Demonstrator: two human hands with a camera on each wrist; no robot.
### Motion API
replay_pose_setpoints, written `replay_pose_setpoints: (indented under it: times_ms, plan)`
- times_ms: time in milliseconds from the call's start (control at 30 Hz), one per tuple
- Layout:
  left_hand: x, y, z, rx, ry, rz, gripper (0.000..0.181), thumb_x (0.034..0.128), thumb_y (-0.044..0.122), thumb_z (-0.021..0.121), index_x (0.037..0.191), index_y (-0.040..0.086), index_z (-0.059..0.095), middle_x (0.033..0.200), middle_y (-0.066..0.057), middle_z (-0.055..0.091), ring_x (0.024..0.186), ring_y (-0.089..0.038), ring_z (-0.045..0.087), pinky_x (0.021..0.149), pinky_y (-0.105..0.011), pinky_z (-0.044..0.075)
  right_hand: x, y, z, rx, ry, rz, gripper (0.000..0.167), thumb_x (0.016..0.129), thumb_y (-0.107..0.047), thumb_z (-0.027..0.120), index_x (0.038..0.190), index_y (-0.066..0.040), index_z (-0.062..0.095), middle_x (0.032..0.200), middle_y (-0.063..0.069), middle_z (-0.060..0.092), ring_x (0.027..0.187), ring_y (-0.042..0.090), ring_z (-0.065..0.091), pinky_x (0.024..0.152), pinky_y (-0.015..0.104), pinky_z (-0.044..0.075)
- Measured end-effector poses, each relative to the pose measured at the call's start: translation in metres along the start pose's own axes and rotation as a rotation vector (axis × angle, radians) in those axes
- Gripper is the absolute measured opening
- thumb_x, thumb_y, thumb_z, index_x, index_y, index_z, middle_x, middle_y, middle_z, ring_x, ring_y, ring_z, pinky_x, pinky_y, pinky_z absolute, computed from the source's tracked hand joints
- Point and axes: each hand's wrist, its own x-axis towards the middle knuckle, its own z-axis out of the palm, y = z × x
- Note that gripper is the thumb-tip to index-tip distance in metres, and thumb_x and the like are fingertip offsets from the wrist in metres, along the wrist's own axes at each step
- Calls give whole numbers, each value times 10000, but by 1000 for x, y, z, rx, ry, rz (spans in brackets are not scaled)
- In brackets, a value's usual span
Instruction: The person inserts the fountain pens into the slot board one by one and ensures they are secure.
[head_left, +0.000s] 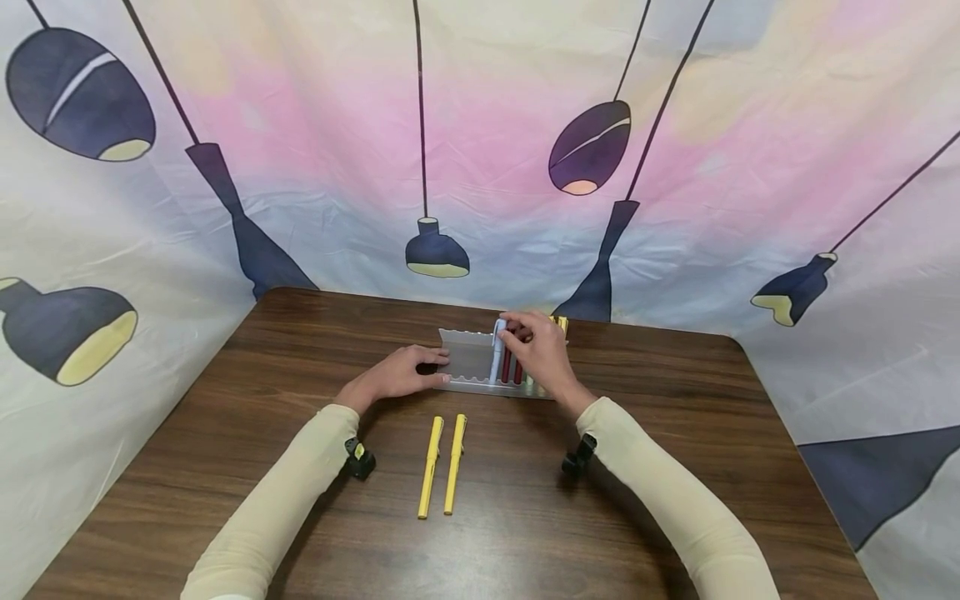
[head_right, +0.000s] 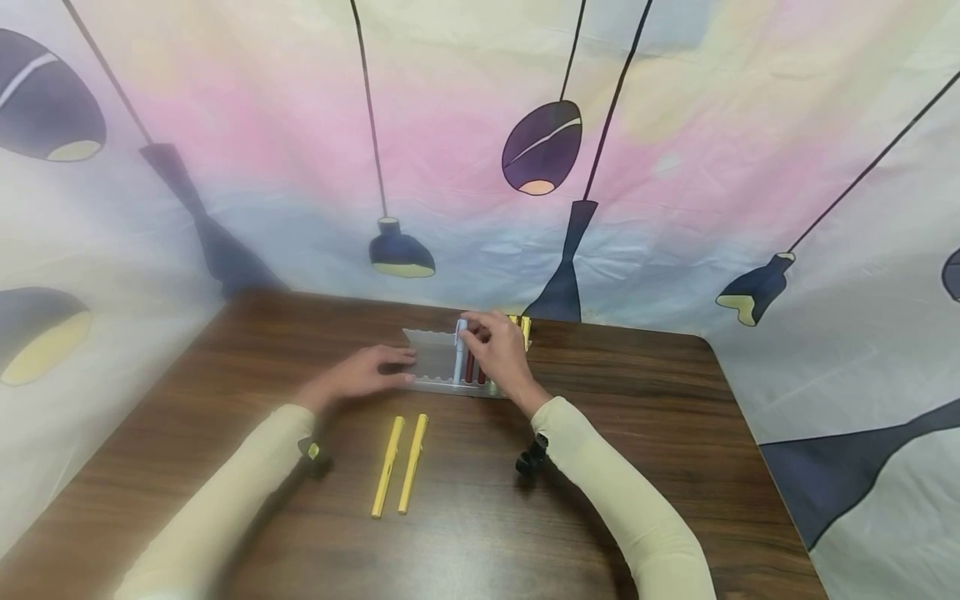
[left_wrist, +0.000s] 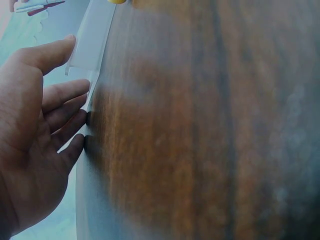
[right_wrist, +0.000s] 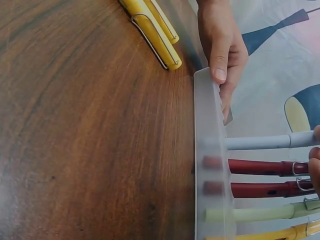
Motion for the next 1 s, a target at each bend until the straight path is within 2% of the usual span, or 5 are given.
replay_pose_setpoints:
  times_ms: [400,600,1000]
  plan:
    - [-3,5,-3,0,-4,11,563,1021,434,614,1429,46,600,1560,-125,477,1467,-368,393,1166,-555,356,5,-2,0,-52,-22,32,283,958,-183,747,1231,-109,758,943,54,664,791,174,648,674,341,540]
    - [-4,8,-3,-11,-7,11,570,1018,443,614,1428,47,602,1561,-131,476,1464,-382,392,1160,-566,358,5,-4,-2,-35,-22,39,280,960,-162,741,1232,-95,755,943,61,663,780,178,649,671,338,540]
    - [-2,4,-1,-6,-4,-2,574,1012,453,622,1431,61,603,1563,-101,478,1475,-349,387,1176,-544,347,-7,-1,-7,8,1,11,215,938,-166,767,1132,-75,780,912,45,681,774,167,651,686,340,558]
